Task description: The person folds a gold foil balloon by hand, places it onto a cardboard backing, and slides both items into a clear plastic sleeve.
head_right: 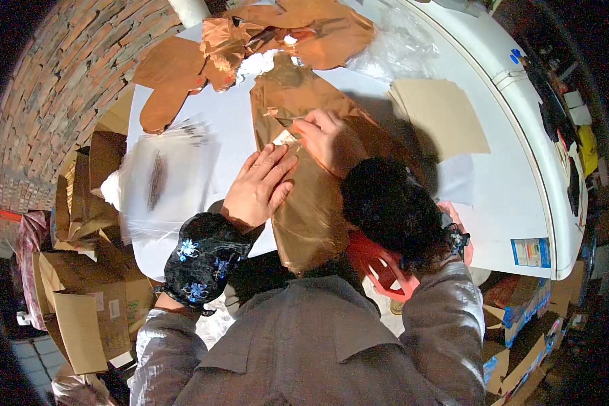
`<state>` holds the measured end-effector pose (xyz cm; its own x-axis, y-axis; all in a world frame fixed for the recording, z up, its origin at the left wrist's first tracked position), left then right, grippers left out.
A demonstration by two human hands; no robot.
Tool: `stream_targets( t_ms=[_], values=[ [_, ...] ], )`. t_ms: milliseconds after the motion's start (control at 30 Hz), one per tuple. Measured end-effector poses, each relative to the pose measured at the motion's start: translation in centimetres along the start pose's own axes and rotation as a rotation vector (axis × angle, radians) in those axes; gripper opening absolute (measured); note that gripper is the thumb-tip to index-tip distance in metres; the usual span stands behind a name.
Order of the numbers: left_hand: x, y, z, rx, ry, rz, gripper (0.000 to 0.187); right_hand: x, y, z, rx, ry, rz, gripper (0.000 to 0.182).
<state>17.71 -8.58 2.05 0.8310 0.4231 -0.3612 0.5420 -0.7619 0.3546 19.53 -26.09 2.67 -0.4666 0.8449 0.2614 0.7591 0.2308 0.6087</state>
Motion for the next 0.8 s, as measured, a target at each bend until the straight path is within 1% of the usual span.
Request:
stream_targets(
  t_ms=[100, 200, 300, 400, 433, 533, 633, 733, 800],
  values=[
    [-0.1, -0.2, 0.3, -0.004, 0.051, 0.026, 0.045, 0.0, 0.0, 0.0, 0.000, 0.020, 0.020, 0.034],
    [-0.3, -0.4, 0.0, -0.024, 0.080, 0.032, 0.043, -1.2, -0.4, 1.0, 0.067, 0.129, 0.092, 0.033],
    [-0.4, -0.3, 0.1, -0.032, 0.077, 0.032, 0.042, -0.9, -0.1, -0.7, -0.123, 0.044, -0.085, 0.027],
    [-0.4, -0.5, 0.2, -0.035, 0.076, 0.032, 0.041, 2.4, 0.6, -4.7, -0.013, -0.127, -0.217, 0.025],
    [-0.3, -0.5, 0.3, -0.034, 0.076, 0.032, 0.041, 2.9, -0.1, -4.7, 0.148, -0.023, -0.166, 0.023],
    [-0.2, -0.4, 0.1, -0.027, 0.081, 0.022, 0.040, 7.8, -4.2, -5.8, 0.237, -0.104, -0.332, 0.025],
    [-0.5, -0.4, 0.0, -0.022, 0.095, 0.020, 0.040, 8.4, -7.5, -4.1, 0.272, 0.085, -0.163, 0.026],
    [-0.6, -0.1, -0.2, -0.013, 0.117, 0.022, 0.039, 8.1, -8.5, -4.0, 0.191, 0.101, -0.099, 0.029],
    [-1.0, 0.0, -0.5, 0.009, 0.150, 0.026, 0.039, 8.1, -8.9, -4.0, 0.172, 0.100, -0.099, 0.030]
  ],
)
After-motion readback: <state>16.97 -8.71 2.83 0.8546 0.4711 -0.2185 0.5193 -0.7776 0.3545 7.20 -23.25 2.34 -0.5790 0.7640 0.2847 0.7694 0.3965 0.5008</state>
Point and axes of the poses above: each hand's wrist, its own y-axis towards the middle knuckle, its own z-axis out of the palm, x = y × z, the point moved 6 cm from there along y, towards the middle knuckle, and after that the axes turned 6 degrees about -y, right-handed, at the moved point
